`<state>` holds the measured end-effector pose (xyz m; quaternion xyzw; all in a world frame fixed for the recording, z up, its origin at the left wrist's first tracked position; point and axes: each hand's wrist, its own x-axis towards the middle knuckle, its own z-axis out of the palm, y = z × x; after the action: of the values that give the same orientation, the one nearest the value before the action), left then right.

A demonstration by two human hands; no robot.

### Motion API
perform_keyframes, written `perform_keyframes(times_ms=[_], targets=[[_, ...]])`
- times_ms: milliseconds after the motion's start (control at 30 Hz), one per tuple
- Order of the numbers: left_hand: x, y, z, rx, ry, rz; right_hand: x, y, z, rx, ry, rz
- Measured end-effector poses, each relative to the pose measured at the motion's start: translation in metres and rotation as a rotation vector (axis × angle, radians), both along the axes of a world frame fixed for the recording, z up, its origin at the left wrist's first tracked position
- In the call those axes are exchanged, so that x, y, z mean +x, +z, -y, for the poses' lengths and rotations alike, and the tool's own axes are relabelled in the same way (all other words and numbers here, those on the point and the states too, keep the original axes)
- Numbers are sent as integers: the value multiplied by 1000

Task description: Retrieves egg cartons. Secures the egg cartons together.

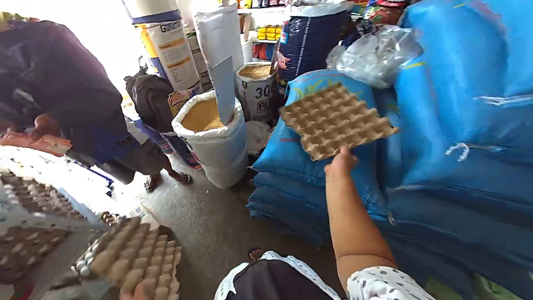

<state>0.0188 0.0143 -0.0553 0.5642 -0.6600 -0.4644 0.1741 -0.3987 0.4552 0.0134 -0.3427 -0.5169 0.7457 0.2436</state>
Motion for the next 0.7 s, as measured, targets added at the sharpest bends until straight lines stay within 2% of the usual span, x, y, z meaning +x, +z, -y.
perform_keyframes(times_ms=[67, 100, 167, 200, 267, 333, 400, 467, 533, 633, 700], targets=[[-18, -10, -15, -1, -50, 49, -4, -7, -5, 321, -102, 176], [-28, -8, -24, 14, -63, 85, 3, -8, 7, 549, -99, 169], [-43, 3, -39, 92, -99, 180, 23, -15, 47, 911, 68, -95], [-45, 7, -44, 149, -123, 224, 35, -23, 74, 970, 232, -255], [-43, 6, -54, 212, -152, 210, 58, -52, 134, 908, 772, -408], [-27, -3, -67, 244, -131, 103, 79, -88, 188, 750, 1449, -327], [-6, -10, -86, 272, -38, -76, 105, -114, 236, 685, 1936, -155], [22, -20, -111, 345, 160, -316, 139, -135, 273, 690, 2212, -11], [54, -35, -141, 435, 444, -474, 170, -155, 302, 663, 2381, 78], [113, -70, -186, 483, 891, -413, 227, -157, 336, 657, 2575, 209], [154, -91, -219, 476, 1072, -325, 277, -159, 353, 670, 2740, 240]])
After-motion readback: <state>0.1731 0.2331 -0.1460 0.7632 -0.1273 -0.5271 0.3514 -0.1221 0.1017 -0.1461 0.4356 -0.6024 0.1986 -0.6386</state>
